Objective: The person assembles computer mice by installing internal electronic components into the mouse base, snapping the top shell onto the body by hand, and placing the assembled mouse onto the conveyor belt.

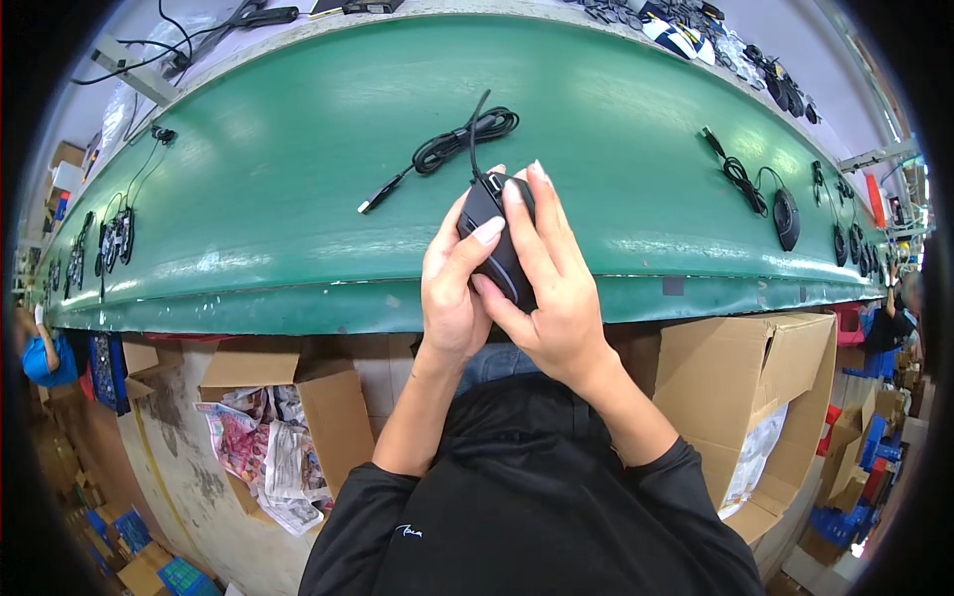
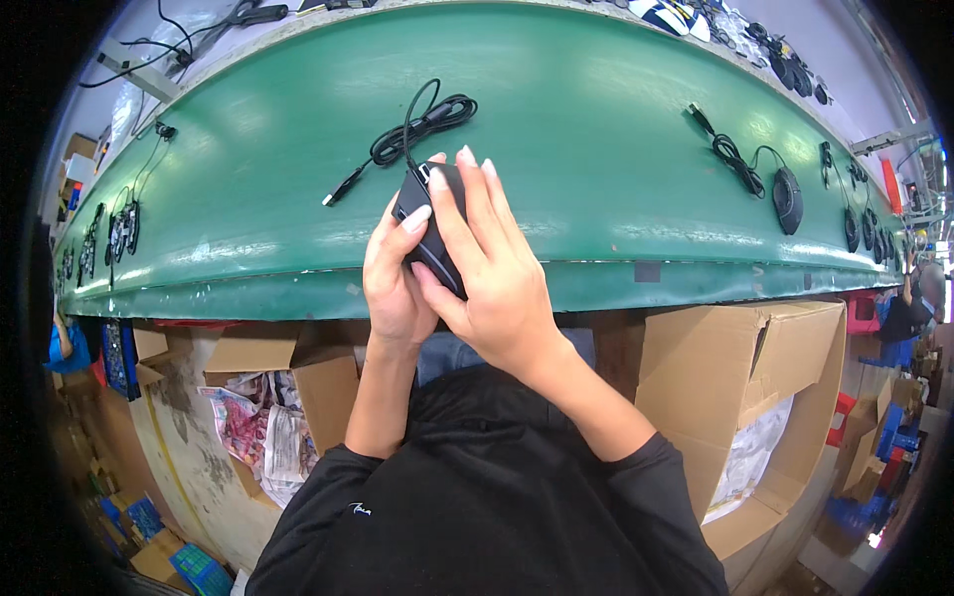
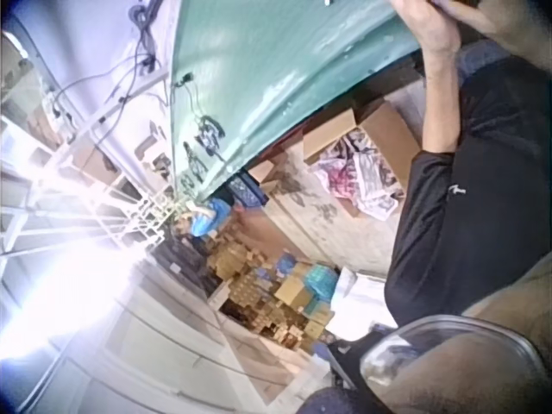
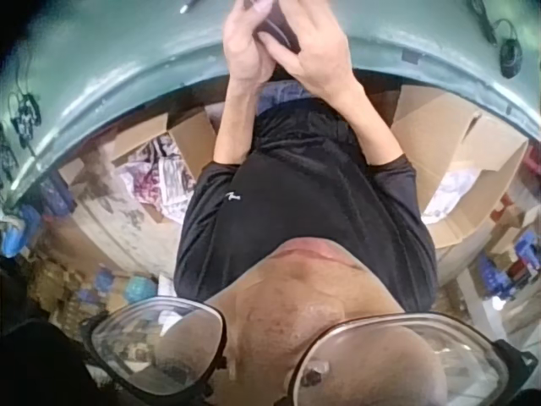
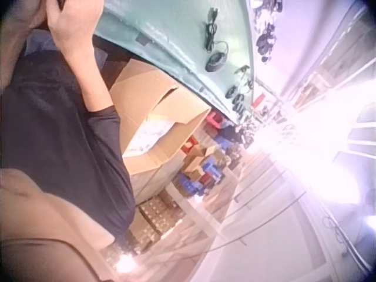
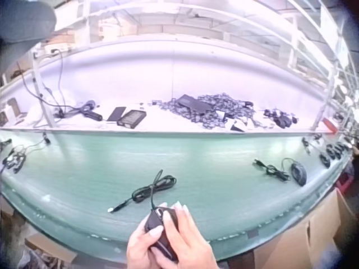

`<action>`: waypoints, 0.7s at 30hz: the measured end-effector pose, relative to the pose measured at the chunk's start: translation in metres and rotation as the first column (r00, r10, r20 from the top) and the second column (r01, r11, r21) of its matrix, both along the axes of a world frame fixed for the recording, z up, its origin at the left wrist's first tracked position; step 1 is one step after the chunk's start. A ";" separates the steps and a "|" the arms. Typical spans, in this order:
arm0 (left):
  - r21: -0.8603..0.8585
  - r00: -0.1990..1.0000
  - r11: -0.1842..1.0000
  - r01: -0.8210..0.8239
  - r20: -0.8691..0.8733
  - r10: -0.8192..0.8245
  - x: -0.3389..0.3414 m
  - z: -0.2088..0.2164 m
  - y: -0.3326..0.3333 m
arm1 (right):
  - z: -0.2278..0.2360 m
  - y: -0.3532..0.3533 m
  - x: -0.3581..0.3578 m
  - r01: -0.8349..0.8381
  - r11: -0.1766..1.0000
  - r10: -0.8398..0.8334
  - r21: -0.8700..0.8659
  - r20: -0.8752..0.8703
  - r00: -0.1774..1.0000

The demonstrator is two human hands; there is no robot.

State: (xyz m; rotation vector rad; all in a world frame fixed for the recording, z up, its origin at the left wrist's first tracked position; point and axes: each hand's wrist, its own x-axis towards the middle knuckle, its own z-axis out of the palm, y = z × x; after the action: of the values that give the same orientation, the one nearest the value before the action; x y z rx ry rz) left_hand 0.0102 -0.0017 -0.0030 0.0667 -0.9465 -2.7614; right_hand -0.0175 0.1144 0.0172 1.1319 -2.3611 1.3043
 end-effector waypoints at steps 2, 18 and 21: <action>-0.061 0.999 0.998 -0.019 -0.041 0.017 0.003 0.003 0.000 | 0.001 0.002 -0.002 -0.022 0.999 0.023 0.047 -0.034 0.999; -0.383 0.994 0.919 -0.098 -0.077 0.074 0.003 0.006 0.005 | -0.002 0.015 0.006 0.009 0.995 0.000 -0.103 0.084 0.996; -0.709 0.989 0.690 -0.144 -0.087 0.118 0.013 0.014 -0.001 | -0.005 0.024 0.003 -0.046 0.985 0.054 -0.166 0.043 0.998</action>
State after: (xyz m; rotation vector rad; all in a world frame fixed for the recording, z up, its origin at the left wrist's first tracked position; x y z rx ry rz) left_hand 0.0233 -0.0030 0.0113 -0.0429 -1.8515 -2.0645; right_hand -0.0147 0.1380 0.0123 1.1280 -2.2214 1.5283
